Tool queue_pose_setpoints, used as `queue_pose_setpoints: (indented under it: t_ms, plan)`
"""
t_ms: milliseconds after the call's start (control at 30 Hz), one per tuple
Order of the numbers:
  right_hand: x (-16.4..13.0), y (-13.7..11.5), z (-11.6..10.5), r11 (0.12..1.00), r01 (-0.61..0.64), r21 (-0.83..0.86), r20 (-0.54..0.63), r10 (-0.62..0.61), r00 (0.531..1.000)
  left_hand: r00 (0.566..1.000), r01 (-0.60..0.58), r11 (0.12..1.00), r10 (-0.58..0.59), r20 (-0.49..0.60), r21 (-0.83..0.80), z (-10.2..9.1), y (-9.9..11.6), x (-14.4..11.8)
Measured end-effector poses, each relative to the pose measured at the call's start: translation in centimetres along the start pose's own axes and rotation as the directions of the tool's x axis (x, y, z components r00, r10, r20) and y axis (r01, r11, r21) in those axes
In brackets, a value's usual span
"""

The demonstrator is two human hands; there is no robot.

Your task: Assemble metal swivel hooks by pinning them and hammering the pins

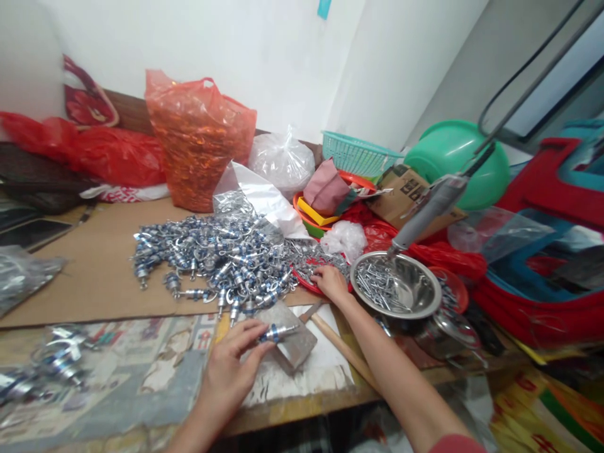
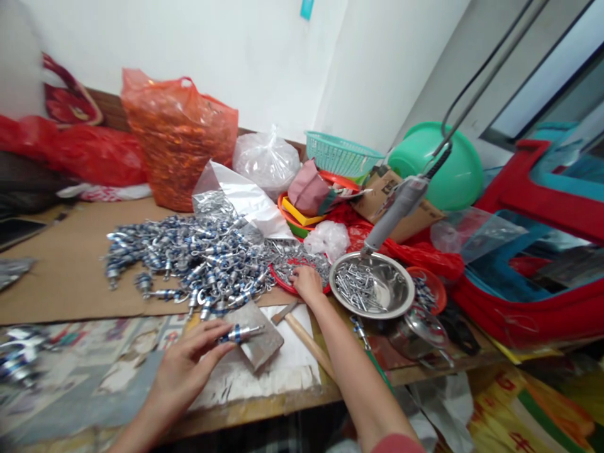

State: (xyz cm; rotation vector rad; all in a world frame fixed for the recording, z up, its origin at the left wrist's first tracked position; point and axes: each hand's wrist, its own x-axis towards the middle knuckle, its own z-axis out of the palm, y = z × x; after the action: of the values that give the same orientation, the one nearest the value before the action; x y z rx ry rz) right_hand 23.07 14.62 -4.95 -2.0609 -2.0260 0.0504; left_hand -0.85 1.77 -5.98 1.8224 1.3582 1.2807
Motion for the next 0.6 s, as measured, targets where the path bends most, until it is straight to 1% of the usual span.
queue_pose_setpoints:
  t_ms: [100,200,300,367,433,500,533,600]
  plan:
    - [-0.6,0.2,0.0,1.0,-0.03,-0.006,-0.015,0.03,0.999,0.999,-0.042,0.999,0.042,0.027,-0.008,0.0,0.3,0.0]
    - [-1.2,0.6,-0.1,0.999,-0.045,0.004,-0.028,0.045,0.999,0.999,-0.051,0.998,0.052,0.011,-0.041,0.3,0.7,0.2]
    - [-1.3,0.9,-0.2,0.999,-0.021,0.034,-0.02,0.021,1.0,0.999,-0.032,0.996,0.031,-0.016,-0.08,0.6,1.0,0.4]
    - [-1.0,0.8,-0.1,0.998,-0.004,0.059,-0.015,0.005,1.0,0.999,0.022,0.994,-0.026,-0.034,-0.106,0.8,1.3,0.5]
    - [-0.7,0.5,0.1,0.996,-0.003,0.086,-0.016,0.004,1.0,0.989,0.137,0.982,-0.143,-0.04,-0.127,0.9,1.8,0.5]
    - [-0.4,0.1,0.5,0.993,-0.011,0.119,-0.034,0.015,0.999,0.966,0.252,0.956,-0.258,-0.021,-0.151,0.9,2.3,0.5]
    - [-0.4,-0.1,0.6,0.99,-0.014,0.138,-0.049,0.021,0.999,0.957,0.286,0.944,-0.29,0.0,-0.163,0.8,2.5,0.4]
    - [-0.5,-0.3,0.8,0.983,-0.015,0.183,-0.088,0.032,0.996,0.954,0.299,0.936,-0.298,0.035,-0.183,0.8,2.6,0.2]
